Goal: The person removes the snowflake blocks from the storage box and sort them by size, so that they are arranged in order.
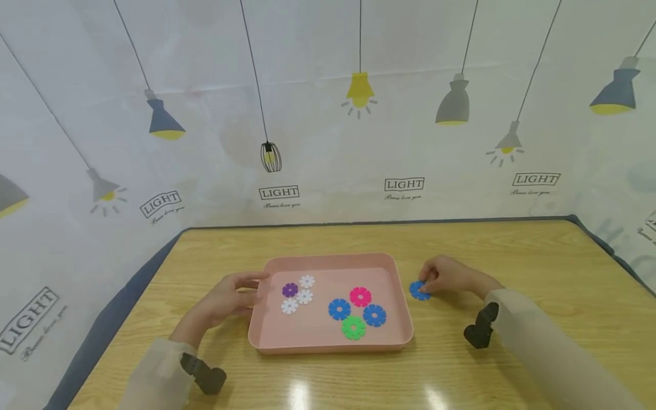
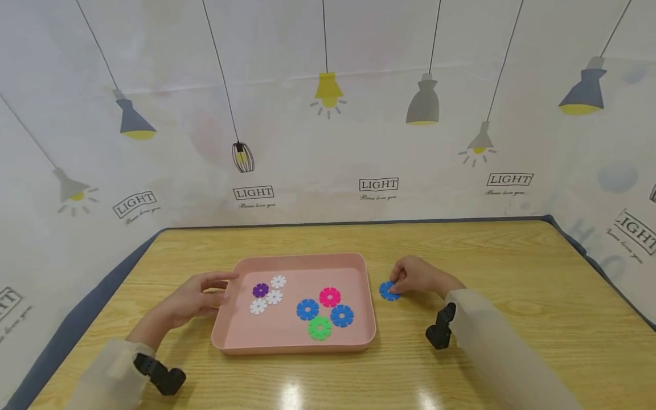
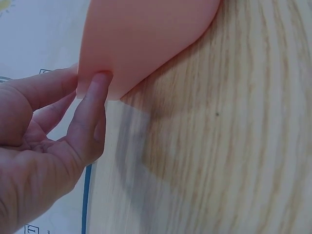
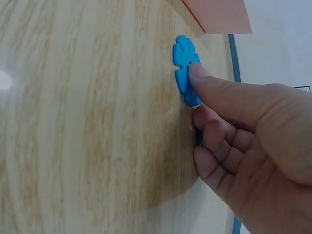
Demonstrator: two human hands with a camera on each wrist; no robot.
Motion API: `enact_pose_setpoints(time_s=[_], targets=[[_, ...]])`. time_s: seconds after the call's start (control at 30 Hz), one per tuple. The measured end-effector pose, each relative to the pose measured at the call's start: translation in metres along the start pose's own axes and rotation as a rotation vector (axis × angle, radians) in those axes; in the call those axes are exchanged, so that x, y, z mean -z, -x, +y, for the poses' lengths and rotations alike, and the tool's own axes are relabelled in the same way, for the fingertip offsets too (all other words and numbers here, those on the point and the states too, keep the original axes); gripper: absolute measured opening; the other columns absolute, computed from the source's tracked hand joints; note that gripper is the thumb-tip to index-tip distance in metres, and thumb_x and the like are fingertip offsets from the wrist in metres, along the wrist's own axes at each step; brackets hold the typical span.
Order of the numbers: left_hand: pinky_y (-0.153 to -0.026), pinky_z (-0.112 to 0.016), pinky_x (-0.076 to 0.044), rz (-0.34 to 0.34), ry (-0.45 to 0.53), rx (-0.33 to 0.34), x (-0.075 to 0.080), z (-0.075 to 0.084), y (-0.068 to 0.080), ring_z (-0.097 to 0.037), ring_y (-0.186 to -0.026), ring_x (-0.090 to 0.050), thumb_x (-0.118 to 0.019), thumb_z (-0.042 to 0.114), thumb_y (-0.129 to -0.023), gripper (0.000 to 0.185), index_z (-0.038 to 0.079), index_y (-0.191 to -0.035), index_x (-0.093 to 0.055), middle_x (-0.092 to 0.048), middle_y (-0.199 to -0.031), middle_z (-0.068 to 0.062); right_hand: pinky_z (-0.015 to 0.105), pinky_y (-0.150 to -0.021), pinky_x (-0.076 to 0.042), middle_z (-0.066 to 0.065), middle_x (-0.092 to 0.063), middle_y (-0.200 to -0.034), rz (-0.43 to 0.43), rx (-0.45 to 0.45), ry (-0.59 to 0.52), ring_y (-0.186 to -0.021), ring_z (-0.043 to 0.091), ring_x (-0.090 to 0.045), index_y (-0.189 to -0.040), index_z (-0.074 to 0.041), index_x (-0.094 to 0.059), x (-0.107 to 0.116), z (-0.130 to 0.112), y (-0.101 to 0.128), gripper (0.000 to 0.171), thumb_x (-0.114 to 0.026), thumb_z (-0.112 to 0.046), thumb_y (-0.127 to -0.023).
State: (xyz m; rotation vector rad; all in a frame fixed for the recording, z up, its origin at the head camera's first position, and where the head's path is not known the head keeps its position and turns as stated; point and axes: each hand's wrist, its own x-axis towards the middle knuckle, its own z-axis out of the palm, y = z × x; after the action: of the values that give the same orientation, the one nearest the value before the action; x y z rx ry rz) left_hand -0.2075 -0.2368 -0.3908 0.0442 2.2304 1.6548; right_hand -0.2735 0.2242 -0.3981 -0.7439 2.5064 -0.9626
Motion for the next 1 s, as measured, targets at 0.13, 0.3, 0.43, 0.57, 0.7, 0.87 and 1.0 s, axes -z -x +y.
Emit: enact_pose_setpoints(time_s=[0.13, 0.3, 0.43, 0.57, 0.7, 0.87, 1.0], targets=[[-0.082, -0.04, -0.051, -0.002, 0.001, -0.001, 0.0, 0.0, 0.001, -0.032, -0.106, -0.054, -0.053, -0.001, -0.089, 0.048, 0.001, -0.136, -0.041, -0.039, -0.132, -0.026, 0.021, -0.054, -0.041, 0.001, -0.054, -0.068, -0.01, -0.008, -0.018, -0.061, 0.01, -0.045, -0.087, 0.006, -0.06, 0.0, -0.002, 0.001, 0.021, -0.071, -0.009, -0.078], [-0.082, -0.04, -0.051, 0.0, -0.006, -0.004, 0.0, 0.001, 0.002, -0.033, -0.106, -0.054, -0.053, -0.001, -0.089, 0.048, 0.001, -0.136, -0.041, -0.039, -0.133, -0.026, 0.022, -0.054, -0.041, 0.001, -0.054, -0.068, -0.001, -0.019, -0.029, -0.062, 0.012, -0.045, -0.088, 0.004, -0.06, -0.001, 0.003, 0.0, 0.021, -0.071, -0.011, -0.079], [-0.082, -0.04, -0.051, -0.004, 0.001, -0.005, 0.0, 0.001, 0.002, -0.032, -0.105, -0.054, -0.053, -0.001, -0.089, 0.048, 0.001, -0.136, -0.041, -0.038, -0.132, -0.026, 0.026, -0.057, -0.041, 0.001, -0.055, -0.07, 0.022, -0.029, -0.013, -0.065, 0.014, -0.046, -0.09, 0.001, -0.062, 0.001, 0.004, -0.002, 0.021, -0.07, -0.016, -0.08], [-0.082, -0.04, -0.051, -0.009, 0.005, -0.005, 0.0, 0.0, 0.001, -0.031, -0.105, -0.055, -0.053, -0.001, -0.09, 0.048, 0.0, -0.136, -0.041, -0.038, -0.132, -0.026, 0.026, -0.054, -0.04, 0.003, -0.053, -0.067, 0.047, -0.019, -0.025, -0.06, 0.014, -0.045, -0.095, 0.001, -0.062, 0.006, -0.005, -0.005, 0.022, -0.067, -0.017, -0.083], [-0.082, -0.04, -0.051, -0.008, 0.008, -0.002, 0.0, 0.0, 0.001, -0.031, -0.105, -0.055, -0.053, -0.001, -0.089, 0.048, 0.0, -0.136, -0.04, -0.038, -0.132, -0.026, 0.027, -0.052, -0.041, 0.007, -0.055, -0.065, 0.047, 0.029, -0.028, -0.057, 0.016, -0.047, -0.096, 0.0, -0.061, 0.009, -0.028, -0.013, 0.022, -0.066, -0.019, -0.085], [-0.083, -0.041, -0.051, -0.007, 0.007, -0.001, 0.001, -0.001, 0.002, -0.031, -0.105, -0.054, -0.053, -0.001, -0.09, 0.048, 0.0, -0.136, -0.04, -0.038, -0.132, -0.026, 0.032, -0.055, -0.045, 0.009, -0.057, -0.068, -0.002, 0.077, -0.001, -0.06, 0.023, -0.051, -0.096, -0.005, -0.062, 0.005, -0.062, -0.028, 0.019, -0.065, -0.02, -0.086], [-0.083, -0.04, -0.05, -0.003, -0.009, 0.003, 0.0, 0.0, 0.002, -0.03, -0.105, -0.054, -0.053, 0.001, -0.09, 0.048, 0.002, -0.136, -0.041, -0.039, -0.132, -0.025, 0.034, -0.061, -0.049, 0.007, -0.059, -0.07, -0.076, 0.127, -0.003, -0.064, 0.021, -0.054, -0.096, -0.004, -0.062, -0.005, -0.081, -0.042, 0.019, -0.065, -0.019, -0.085]])
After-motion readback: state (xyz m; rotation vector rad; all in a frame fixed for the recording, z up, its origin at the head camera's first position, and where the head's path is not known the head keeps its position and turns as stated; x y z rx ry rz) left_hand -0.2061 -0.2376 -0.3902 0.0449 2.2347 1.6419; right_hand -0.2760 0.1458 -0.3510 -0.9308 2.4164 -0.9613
